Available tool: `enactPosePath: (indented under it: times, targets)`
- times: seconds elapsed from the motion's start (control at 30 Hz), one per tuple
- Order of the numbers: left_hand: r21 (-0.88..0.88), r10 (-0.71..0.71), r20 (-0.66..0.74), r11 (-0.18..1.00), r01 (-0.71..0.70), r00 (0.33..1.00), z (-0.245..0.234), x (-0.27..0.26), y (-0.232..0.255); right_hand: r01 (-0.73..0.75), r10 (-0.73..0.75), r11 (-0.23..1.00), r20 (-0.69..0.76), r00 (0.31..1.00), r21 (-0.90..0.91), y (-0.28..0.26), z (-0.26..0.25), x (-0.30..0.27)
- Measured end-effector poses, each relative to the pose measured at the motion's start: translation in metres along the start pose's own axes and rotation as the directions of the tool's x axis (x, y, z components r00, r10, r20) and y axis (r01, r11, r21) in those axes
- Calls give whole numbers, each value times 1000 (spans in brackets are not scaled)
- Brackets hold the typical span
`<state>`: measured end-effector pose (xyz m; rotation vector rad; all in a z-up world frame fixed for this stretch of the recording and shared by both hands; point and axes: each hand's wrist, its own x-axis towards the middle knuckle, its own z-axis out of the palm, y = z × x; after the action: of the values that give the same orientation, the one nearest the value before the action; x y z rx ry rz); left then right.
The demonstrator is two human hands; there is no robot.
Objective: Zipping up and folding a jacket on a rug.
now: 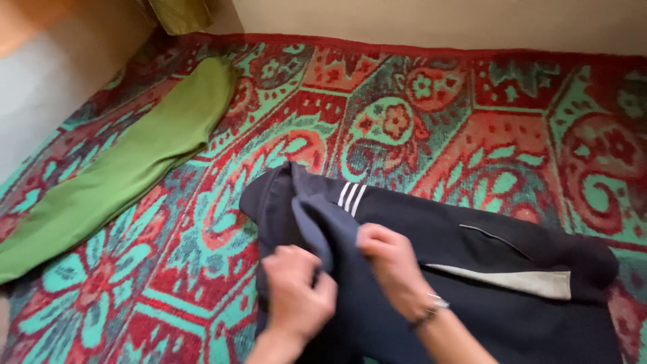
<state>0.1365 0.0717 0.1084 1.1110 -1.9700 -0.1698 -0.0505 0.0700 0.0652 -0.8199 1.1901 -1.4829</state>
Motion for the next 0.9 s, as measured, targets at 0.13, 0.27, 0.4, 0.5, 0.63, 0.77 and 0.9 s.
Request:
enactPosePath:
  times: [0.13,0.27,0.4,0.5,0.63,0.77,0.9]
  targets:
    - [10,346,402,924,-382,848,26,-45,39,-449,508,849,-200,838,279,-44,-50,-61]
    - [-17,236,462,966,-258,855,54,-44,55,-601,639,769,-213,740,219,-60,-54,-91]
    - [-159,-264,294,934,319,919,45,-8,60,-407,474,854,-162,866,325,-7,-85,-76]
    - [123,-61,212,992,36,975,44,14,0,-250,309,874,-81,948,418,-1,-87,-75]
    - [146,119,661,948,-283,741,41,79,-49,-226,273,858,-38,961,461,-4,-75,-79]
    - [-24,416,762,783,-621,496,54,108,-100,-35,157,854,-192,969,520,0,-77,-66]
    - [147,250,838,751,-643,484,35,90,-189,86,130,901,-456,881,424,4,-121,-51]
